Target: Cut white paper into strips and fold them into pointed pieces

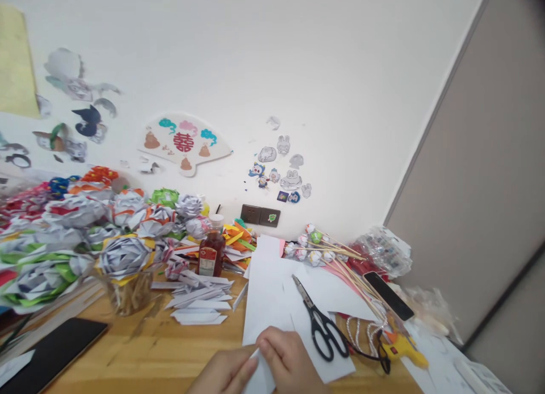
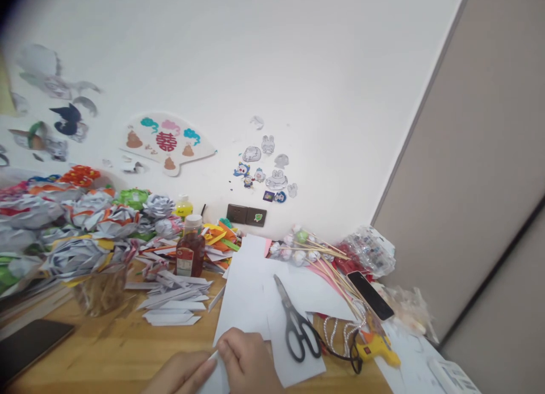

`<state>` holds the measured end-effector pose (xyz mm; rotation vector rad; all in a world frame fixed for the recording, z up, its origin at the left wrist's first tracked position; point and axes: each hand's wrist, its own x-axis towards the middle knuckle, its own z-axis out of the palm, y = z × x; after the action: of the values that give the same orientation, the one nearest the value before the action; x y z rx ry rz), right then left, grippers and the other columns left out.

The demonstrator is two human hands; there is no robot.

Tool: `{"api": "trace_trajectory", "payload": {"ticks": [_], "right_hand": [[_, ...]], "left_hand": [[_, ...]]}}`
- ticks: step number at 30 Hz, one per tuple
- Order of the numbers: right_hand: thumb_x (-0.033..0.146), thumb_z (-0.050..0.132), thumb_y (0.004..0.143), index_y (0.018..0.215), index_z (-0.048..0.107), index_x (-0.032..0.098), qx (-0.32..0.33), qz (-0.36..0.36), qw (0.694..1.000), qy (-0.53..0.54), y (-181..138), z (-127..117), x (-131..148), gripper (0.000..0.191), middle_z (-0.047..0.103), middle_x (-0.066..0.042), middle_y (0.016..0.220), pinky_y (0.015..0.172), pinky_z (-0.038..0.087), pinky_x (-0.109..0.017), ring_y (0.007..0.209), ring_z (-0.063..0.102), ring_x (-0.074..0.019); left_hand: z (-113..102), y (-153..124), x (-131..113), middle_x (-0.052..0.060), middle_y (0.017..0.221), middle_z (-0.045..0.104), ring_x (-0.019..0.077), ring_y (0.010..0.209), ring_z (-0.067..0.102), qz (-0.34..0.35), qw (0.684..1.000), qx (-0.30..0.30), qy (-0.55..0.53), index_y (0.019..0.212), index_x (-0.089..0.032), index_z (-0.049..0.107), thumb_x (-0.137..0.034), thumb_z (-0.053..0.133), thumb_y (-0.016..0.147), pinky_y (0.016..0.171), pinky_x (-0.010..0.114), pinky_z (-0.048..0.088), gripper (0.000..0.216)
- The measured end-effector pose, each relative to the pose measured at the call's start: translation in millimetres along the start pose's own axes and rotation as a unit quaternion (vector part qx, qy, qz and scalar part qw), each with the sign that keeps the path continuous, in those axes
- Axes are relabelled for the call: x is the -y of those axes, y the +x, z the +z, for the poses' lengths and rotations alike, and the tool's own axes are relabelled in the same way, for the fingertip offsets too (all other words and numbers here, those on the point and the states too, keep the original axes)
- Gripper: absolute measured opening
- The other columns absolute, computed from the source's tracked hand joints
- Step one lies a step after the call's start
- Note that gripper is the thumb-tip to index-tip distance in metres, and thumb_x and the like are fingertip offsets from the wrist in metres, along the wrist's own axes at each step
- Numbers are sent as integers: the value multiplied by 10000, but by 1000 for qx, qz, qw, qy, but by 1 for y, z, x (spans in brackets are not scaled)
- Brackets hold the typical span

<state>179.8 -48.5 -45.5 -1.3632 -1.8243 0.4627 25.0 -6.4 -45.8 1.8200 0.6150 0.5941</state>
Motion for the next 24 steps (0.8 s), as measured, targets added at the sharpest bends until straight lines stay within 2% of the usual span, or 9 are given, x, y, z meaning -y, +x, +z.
{"api": "trace_trajectory", "payload": {"ticks": [3,6,10,13,15,17,19,21,24], "right_hand": [[493,282,946,696,503,192,-50,10,999,-4,3,-5,-4,449,526,-9,608,554,334,-256,585,513,-157],[514,294,936,682,478,195,-71,32,997,11,5,-10,-6,448,456,16,562,519,315,-251,540,469,-145],[571,308,916,680,468,201,-94,55,993,47,7,-11,-12,467,389,36,535,448,291,-238,486,418,-132],[613,336,896,695,481,205,-113,104,982,109,8,-9,-20,477,341,57,514,376,263,-225,416,365,-116],[581,342,911,708,498,203,-104,108,983,103,8,-10,-22,456,373,52,516,385,303,-225,427,404,-126],[493,331,945,768,546,192,-113,57,991,37,8,-15,-19,410,515,3,598,488,399,-246,544,517,-163],[421,345,956,910,603,183,-103,-45,992,-55,8,-21,-14,354,653,-79,856,678,458,-299,767,593,-215],[437,409,934,1064,610,198,-28,-144,981,-128,8,-25,-11,338,659,-109,1074,784,453,-346,896,592,-253],[562,509,857,1180,585,198,75,-191,959,-198,9,-21,-14,492,670,-115,1081,749,467,-349,874,606,-277]], "left_hand": [[-3,3,3,-20,610,534,150,601,469,-51,997,1,-59,659,-186,566,-834,423,671,575,236,386,663],[-6,5,8,-52,546,429,120,522,395,-90,993,-17,-78,592,-201,496,-881,446,581,484,229,325,682],[-12,9,14,-45,528,451,120,482,425,-106,991,-24,-82,606,-199,495,-891,443,562,448,224,300,695],[-17,12,17,-47,474,463,120,426,429,-114,990,-18,-83,615,-193,524,-902,440,530,416,225,274,719],[-21,15,18,-56,468,449,116,428,417,-116,990,-35,-77,598,-199,522,-903,461,505,402,224,256,712],[-24,16,17,-64,461,427,113,426,405,-123,988,-53,-75,581,-205,512,-908,476,472,392,225,249,712],[-28,17,14,-71,440,414,112,403,402,-136,985,-65,-80,582,-205,510,-910,483,445,381,226,247,719],[-31,16,11,-75,415,412,117,377,413,-150,982,-77,-85,570,-206,503,-894,513,430,365,226,251,702],[-35,14,4,-71,404,439,130,358,449,-162,978,-96,-87,551,-205,508,-845,574,422,336,230,281,657]]}}
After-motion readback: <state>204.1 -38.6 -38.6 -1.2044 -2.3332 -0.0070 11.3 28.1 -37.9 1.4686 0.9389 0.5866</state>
